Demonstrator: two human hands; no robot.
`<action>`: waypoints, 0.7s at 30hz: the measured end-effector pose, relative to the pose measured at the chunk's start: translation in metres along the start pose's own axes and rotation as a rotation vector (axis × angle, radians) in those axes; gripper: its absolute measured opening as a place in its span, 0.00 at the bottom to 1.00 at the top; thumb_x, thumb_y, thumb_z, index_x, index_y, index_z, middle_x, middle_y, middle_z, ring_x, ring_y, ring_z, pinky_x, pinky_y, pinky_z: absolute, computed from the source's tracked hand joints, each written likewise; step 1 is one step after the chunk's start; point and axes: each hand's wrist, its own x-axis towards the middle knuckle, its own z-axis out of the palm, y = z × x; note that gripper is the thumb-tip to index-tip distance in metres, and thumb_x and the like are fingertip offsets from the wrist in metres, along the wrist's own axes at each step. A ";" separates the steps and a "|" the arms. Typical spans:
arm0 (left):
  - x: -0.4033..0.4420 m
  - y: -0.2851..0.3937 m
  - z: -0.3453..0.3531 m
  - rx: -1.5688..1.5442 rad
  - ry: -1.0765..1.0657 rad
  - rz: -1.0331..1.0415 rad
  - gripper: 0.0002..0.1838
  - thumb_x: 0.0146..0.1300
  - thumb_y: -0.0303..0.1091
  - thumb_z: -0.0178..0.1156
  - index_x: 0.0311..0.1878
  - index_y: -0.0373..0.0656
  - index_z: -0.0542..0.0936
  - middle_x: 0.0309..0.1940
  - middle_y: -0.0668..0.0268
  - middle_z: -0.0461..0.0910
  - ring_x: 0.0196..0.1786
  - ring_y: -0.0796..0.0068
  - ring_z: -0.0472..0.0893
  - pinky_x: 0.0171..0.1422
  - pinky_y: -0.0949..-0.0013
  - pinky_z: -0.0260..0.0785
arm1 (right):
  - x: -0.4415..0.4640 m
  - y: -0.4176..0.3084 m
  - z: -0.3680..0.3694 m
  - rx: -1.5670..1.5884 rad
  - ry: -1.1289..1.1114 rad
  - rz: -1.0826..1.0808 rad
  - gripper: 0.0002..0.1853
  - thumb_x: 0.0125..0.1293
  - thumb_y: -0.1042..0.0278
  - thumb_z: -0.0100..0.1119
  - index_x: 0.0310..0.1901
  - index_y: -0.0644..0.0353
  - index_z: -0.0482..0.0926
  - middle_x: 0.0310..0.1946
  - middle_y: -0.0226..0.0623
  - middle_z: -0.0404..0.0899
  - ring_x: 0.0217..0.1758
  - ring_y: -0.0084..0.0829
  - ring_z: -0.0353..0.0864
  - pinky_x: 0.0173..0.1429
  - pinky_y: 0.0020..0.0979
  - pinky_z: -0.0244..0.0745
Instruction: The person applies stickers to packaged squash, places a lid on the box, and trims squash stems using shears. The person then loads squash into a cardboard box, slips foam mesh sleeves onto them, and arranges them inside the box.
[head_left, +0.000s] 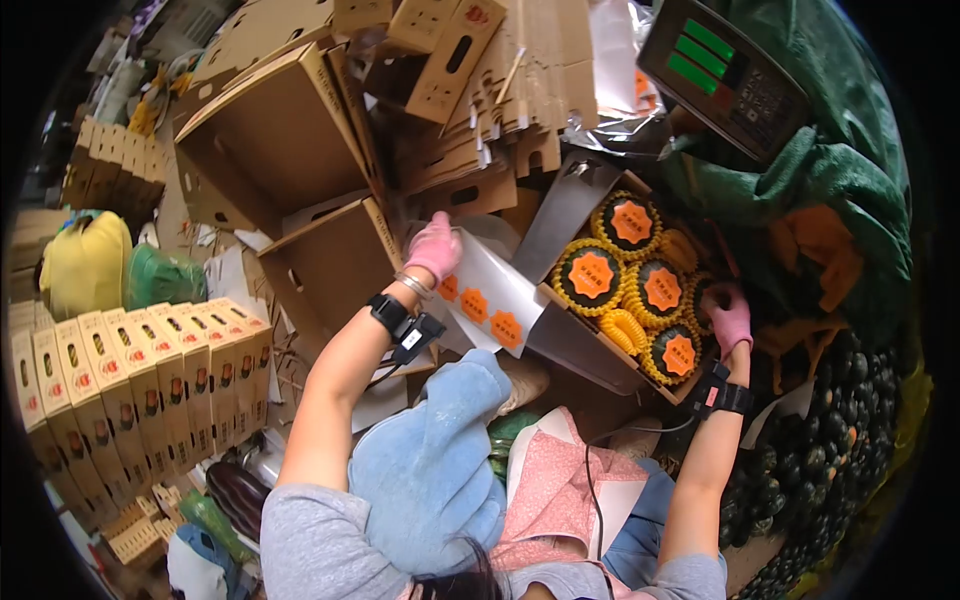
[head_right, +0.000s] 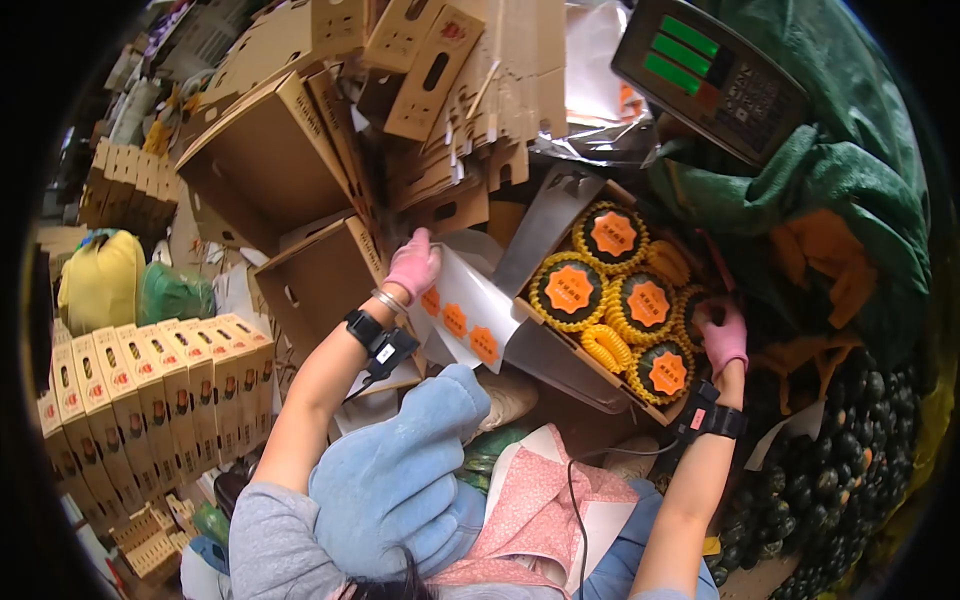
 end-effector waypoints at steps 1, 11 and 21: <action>-0.006 0.009 -0.013 0.012 -0.064 -0.059 0.20 0.61 0.38 0.52 0.51 0.35 0.68 0.44 0.44 0.78 0.48 0.45 0.79 0.56 0.51 0.69 | 0.004 0.015 0.004 -0.093 0.068 -0.101 0.15 0.54 0.71 0.64 0.45 0.61 0.78 0.34 0.33 0.80 0.37 0.26 0.78 0.43 0.26 0.74; -0.074 -0.035 -0.042 -0.068 0.755 -0.015 0.36 0.49 0.51 0.70 0.54 0.43 0.63 0.49 0.57 0.67 0.53 0.51 0.68 0.61 0.55 0.61 | -0.099 -0.068 0.029 0.144 0.595 -0.088 0.18 0.66 0.73 0.55 0.57 0.62 0.71 0.48 0.37 0.75 0.45 0.23 0.75 0.51 0.24 0.72; -0.098 -0.047 -0.118 -0.407 0.529 -0.076 0.18 0.66 0.41 0.51 0.37 0.32 0.77 0.29 0.50 0.80 0.34 0.55 0.81 0.42 0.59 0.72 | -0.200 -0.128 0.126 0.450 -0.101 -0.373 0.11 0.67 0.79 0.52 0.50 0.62 0.73 0.40 0.29 0.77 0.37 0.17 0.74 0.42 0.19 0.71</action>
